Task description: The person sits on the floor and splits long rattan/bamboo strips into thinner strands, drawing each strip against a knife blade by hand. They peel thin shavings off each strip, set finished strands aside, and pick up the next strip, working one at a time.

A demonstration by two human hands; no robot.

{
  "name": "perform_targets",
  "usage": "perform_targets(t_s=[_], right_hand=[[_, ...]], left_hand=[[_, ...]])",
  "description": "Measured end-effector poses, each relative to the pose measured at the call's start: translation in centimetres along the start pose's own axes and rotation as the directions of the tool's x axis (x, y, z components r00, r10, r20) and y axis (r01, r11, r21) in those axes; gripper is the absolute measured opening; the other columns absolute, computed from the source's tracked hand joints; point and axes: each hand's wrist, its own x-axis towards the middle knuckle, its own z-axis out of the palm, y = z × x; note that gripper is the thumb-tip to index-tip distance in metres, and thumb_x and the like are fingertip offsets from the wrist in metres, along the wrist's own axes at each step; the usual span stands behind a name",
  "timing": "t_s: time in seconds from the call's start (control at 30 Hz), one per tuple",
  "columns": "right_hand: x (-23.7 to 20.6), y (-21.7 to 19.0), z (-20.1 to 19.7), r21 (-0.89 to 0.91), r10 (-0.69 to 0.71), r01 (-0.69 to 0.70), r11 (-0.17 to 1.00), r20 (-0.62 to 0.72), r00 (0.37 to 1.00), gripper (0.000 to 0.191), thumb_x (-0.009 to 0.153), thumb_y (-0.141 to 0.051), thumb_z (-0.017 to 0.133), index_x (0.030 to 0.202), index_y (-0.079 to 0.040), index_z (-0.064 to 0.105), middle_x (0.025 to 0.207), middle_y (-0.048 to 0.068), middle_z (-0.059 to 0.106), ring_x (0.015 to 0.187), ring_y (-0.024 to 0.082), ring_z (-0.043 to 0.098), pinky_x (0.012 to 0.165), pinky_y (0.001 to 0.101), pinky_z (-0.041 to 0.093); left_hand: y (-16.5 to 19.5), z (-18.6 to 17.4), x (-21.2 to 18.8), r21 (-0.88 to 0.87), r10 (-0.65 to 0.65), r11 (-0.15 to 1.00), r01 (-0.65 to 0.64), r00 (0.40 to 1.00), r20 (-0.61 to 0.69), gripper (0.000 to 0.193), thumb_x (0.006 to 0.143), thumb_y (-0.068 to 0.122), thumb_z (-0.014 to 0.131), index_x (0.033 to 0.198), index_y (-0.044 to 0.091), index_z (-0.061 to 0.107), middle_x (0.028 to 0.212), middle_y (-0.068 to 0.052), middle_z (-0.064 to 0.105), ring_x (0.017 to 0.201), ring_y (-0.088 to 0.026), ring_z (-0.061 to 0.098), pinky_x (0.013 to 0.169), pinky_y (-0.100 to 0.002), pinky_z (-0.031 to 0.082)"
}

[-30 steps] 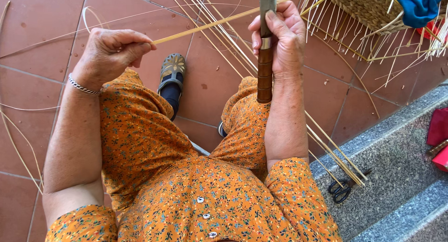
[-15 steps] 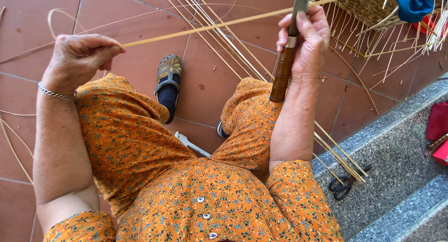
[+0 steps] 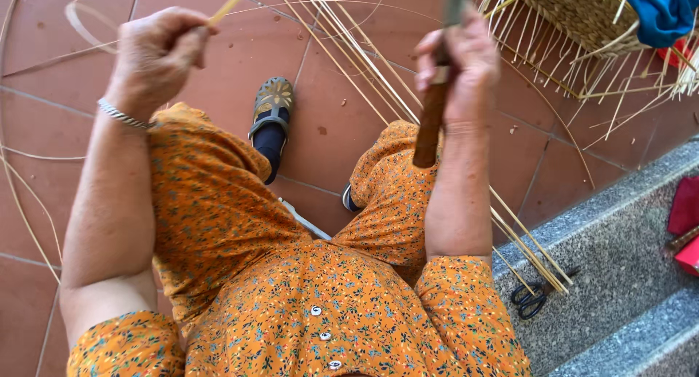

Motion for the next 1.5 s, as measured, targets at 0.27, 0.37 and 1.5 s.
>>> perform_targets(t_s=[0.27, 0.37, 1.5], right_hand=[[0.8, 3.0, 9.5, -0.01, 0.362, -0.389, 0.921, 0.393, 0.846, 0.044, 0.105, -0.008, 0.061, 0.146, 0.001, 0.048, 0.092, 0.019, 0.073, 0.063, 0.022, 0.066, 0.055, 0.0328, 0.054], [2.1, 2.5, 7.1, 0.0, 0.205, -0.214, 0.977, 0.273, 0.94, 0.027, 0.11, -0.009, 0.064, 0.132, 0.002, 0.053, 0.088, 0.019, 0.071, 0.057, 0.02, 0.063, 0.048, 0.0316, 0.052], [0.2, 4.3, 11.8, -0.046, 0.359, -0.369, 0.928, 0.366, 0.859, 0.041, 0.106, -0.006, 0.059, 0.142, 0.0, 0.04, 0.09, 0.019, 0.07, 0.062, 0.021, 0.064, 0.056, 0.0291, 0.054]], left_hand=[[4.8, 6.7, 2.3, 0.002, 0.256, 0.966, -0.257, 0.963, 0.08, 0.009, 0.109, 0.002, 0.069, 0.117, 0.0, 0.074, 0.083, -0.001, 0.067, 0.075, -0.006, 0.058, 0.064, -0.025, 0.049], [4.4, 5.0, 2.6, 0.126, 0.247, 0.959, -0.253, 0.967, 0.064, 0.015, 0.11, 0.013, 0.071, 0.115, 0.0, 0.075, 0.08, -0.004, 0.066, 0.071, -0.007, 0.058, 0.061, -0.026, 0.049], [6.5, 6.8, 2.6, -0.184, 0.05, 0.982, -0.036, 0.997, 0.067, 0.013, 0.106, 0.002, 0.063, 0.118, 0.0, 0.069, 0.085, 0.0, 0.071, 0.072, -0.003, 0.067, 0.059, -0.021, 0.054]])
